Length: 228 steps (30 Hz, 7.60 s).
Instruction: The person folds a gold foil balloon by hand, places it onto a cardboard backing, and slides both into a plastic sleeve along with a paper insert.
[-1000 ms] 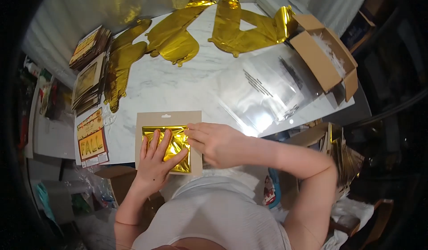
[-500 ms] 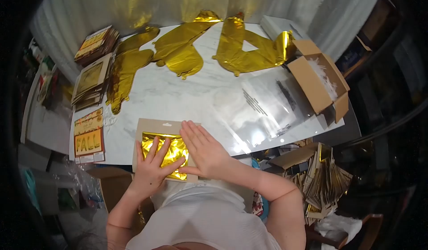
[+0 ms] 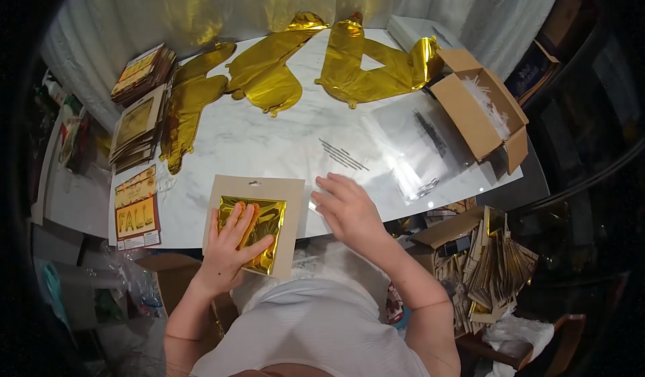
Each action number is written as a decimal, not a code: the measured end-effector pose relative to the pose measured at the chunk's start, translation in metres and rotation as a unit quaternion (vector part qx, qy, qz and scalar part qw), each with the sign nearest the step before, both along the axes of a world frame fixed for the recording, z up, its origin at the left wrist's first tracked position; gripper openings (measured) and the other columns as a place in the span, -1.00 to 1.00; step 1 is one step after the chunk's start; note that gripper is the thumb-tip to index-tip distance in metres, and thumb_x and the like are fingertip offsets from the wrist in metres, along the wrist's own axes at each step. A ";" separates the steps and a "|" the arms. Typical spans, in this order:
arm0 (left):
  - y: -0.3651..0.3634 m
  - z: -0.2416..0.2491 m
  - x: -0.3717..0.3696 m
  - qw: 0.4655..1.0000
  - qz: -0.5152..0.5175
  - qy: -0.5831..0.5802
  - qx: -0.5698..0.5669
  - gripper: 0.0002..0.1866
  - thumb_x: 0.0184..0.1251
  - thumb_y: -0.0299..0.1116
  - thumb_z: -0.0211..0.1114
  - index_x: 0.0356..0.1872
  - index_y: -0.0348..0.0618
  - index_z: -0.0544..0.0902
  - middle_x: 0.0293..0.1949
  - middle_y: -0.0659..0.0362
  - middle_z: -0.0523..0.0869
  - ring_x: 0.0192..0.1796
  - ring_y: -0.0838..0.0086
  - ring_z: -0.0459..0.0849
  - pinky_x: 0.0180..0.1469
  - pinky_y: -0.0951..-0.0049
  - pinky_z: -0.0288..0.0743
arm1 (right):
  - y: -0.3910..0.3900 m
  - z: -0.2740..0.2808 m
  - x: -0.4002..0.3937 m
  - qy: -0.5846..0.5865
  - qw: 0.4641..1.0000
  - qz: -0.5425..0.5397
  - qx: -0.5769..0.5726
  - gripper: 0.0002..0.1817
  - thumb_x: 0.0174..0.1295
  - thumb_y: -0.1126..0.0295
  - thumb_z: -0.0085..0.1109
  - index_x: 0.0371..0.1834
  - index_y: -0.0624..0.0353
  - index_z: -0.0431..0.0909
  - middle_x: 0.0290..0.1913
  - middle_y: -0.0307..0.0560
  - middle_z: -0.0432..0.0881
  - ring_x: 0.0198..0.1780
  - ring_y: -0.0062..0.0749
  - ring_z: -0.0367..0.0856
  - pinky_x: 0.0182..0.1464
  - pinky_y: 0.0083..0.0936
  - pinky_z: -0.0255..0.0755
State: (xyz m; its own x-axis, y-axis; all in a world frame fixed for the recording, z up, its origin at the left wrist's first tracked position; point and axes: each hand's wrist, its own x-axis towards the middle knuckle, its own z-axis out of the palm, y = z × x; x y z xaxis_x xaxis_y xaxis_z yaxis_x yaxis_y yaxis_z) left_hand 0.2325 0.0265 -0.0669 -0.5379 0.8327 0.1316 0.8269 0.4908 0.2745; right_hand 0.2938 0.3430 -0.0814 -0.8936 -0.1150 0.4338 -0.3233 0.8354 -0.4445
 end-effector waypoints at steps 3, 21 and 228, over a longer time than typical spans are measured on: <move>-0.005 0.001 -0.001 0.999 -0.031 0.000 0.021 -0.25 0.31 -0.41 0.32 0.51 0.64 0.60 0.71 -0.08 0.32 0.72 -0.16 0.28 0.61 -0.59 -0.09 | 0.001 0.007 -0.014 0.001 1.000 -0.007 0.010 -0.61 0.26 0.43 0.51 0.16 0.16 0.75 0.24 -0.01 0.69 0.29 0.03 0.61 0.23 -0.20 0.57; 0.020 0.012 -0.026 0.945 -0.315 -0.075 0.044 -0.11 0.19 -0.47 0.36 0.54 0.75 0.54 0.73 0.09 0.33 0.72 -0.02 0.32 0.64 -0.59 -0.05 | 0.022 0.006 -0.018 -0.115 0.979 0.022 -0.166 -0.59 0.27 0.34 0.57 0.19 0.09 0.82 -0.09 -0.07 0.57 0.03 -0.16 0.57 0.11 -0.32 0.50; 0.072 -0.011 -0.083 0.656 0.030 -0.414 0.631 -0.75 0.60 -0.34 0.45 0.09 -0.33 0.81 -0.05 0.16 0.91 -0.01 0.58 0.81 0.15 0.49 0.66 | 0.014 0.009 -0.013 0.021 0.856 0.007 -0.517 -0.79 0.64 0.31 0.27 0.12 0.22 0.67 -0.21 -0.38 0.61 -0.37 -0.78 0.25 -0.33 -0.66 0.10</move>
State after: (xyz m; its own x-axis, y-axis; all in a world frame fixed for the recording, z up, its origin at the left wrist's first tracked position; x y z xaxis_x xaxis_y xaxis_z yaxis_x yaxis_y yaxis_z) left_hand 0.1495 0.0989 -0.0775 -0.8867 0.3161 0.3373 0.1276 -0.5339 0.8359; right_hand 0.2808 0.3571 -0.0725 -0.8763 0.3399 0.3415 -0.3636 -0.0014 -0.9316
